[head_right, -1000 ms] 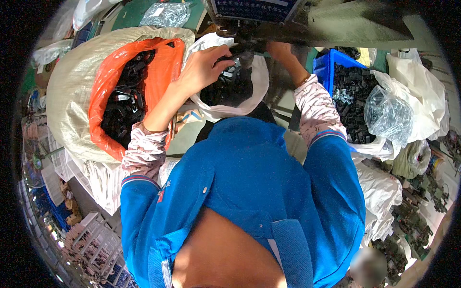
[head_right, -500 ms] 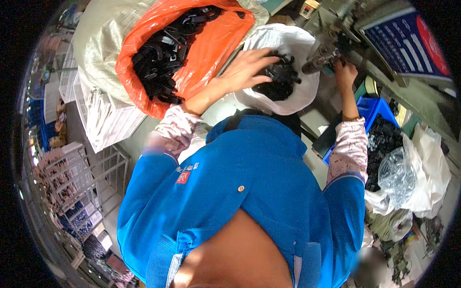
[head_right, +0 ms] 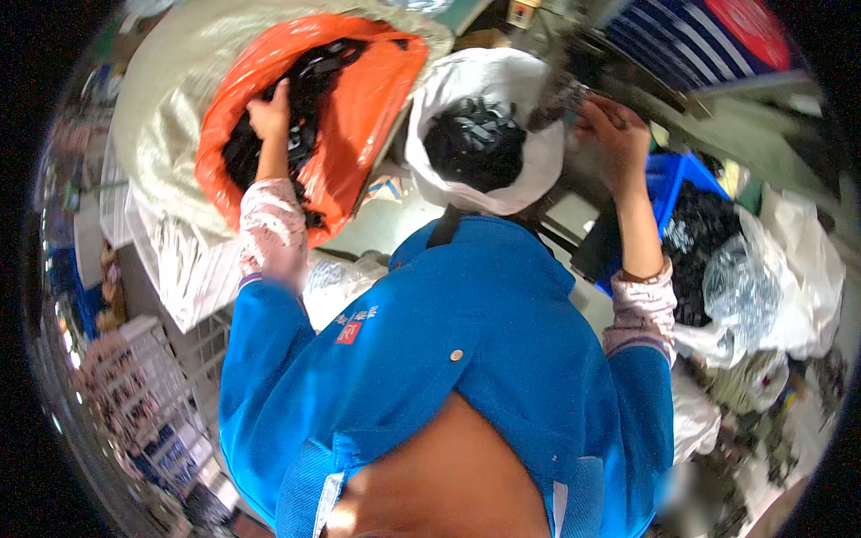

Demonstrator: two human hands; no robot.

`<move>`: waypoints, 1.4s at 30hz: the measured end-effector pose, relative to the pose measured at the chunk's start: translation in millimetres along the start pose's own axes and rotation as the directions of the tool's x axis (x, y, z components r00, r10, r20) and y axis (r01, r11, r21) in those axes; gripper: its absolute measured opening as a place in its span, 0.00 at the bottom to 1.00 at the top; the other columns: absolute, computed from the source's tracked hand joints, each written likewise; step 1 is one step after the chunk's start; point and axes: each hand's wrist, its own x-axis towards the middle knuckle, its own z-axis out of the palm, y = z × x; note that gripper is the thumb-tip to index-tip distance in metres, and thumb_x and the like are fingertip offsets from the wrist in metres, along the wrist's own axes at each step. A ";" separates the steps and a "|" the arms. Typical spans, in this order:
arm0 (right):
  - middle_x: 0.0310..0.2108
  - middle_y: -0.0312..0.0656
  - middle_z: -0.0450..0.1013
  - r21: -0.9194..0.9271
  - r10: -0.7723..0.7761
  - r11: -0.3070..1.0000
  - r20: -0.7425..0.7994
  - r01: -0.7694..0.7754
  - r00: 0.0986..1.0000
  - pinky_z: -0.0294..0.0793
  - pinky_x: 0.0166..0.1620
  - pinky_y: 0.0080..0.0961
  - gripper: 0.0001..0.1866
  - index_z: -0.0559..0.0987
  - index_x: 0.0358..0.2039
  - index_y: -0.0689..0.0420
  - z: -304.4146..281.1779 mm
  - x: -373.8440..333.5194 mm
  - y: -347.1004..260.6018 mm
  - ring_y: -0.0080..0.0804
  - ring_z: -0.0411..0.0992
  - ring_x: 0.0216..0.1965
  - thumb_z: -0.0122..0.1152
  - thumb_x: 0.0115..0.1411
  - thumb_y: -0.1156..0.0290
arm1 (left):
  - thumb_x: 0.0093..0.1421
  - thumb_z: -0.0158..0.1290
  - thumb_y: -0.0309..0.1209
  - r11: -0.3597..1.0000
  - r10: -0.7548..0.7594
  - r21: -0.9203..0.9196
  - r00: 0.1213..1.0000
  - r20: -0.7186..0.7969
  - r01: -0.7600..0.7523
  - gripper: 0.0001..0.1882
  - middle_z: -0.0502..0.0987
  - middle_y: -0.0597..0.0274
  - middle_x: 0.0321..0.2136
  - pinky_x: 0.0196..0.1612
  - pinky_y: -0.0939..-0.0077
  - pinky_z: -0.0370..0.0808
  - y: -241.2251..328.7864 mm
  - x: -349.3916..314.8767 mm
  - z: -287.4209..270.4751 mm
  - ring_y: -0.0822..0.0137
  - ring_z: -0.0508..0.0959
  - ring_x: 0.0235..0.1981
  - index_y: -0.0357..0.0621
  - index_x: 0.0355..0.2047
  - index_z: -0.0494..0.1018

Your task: The person repeatedly picks small black plastic components from a blue bin, attaches a smaller piece to each, and places the assembled units into a white sack. The process continues throughout the clip with consistent hand movements and no visible tools.

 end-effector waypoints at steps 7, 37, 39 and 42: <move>0.32 0.42 0.76 0.189 -0.117 0.978 0.150 0.088 0.982 0.74 0.33 0.20 0.11 0.77 0.40 0.65 13.9 -16.7 -16.7 0.26 0.74 0.30 0.59 0.58 0.74 | 0.46 0.64 0.39 0.889 -0.112 -0.437 0.990 0.090 0.140 0.26 0.75 0.43 0.36 0.24 0.62 0.77 -12.6 7.9 12.1 0.55 0.79 0.31 0.32 0.38 0.70; 0.33 0.46 0.70 -0.997 -0.400 0.072 -0.023 0.006 0.916 0.75 0.37 0.37 0.14 0.76 0.40 0.54 -212.9 -82.1 35.5 0.45 0.72 0.38 0.56 0.50 0.74 | 0.54 0.57 0.25 0.615 0.518 -0.332 -0.048 0.854 0.715 0.07 0.72 0.65 0.20 0.20 0.78 0.66 156.4 -371.9 -9.9 0.72 0.71 0.18 0.41 0.33 0.71; 0.35 0.48 0.68 -0.995 -0.364 -0.099 0.015 -0.023 0.931 0.75 0.39 0.37 0.14 0.74 0.41 0.56 -242.4 -79.8 40.9 0.46 0.71 0.40 0.53 0.52 0.74 | 0.54 0.57 0.25 0.662 0.534 -0.299 -0.153 0.832 0.687 0.07 0.73 0.63 0.22 0.23 0.75 0.68 171.9 -392.2 -10.8 0.70 0.72 0.19 0.40 0.33 0.72; 0.37 0.47 0.68 -0.982 -0.356 -0.182 0.120 0.057 0.927 0.75 0.38 0.35 0.13 0.74 0.40 0.56 -273.1 -74.4 58.7 0.45 0.71 0.40 0.52 0.53 0.73 | 0.56 0.55 0.26 0.733 0.542 -0.323 -0.227 0.809 0.598 0.07 0.74 0.61 0.26 0.25 0.75 0.72 191.2 -423.3 -9.4 0.70 0.74 0.23 0.39 0.35 0.72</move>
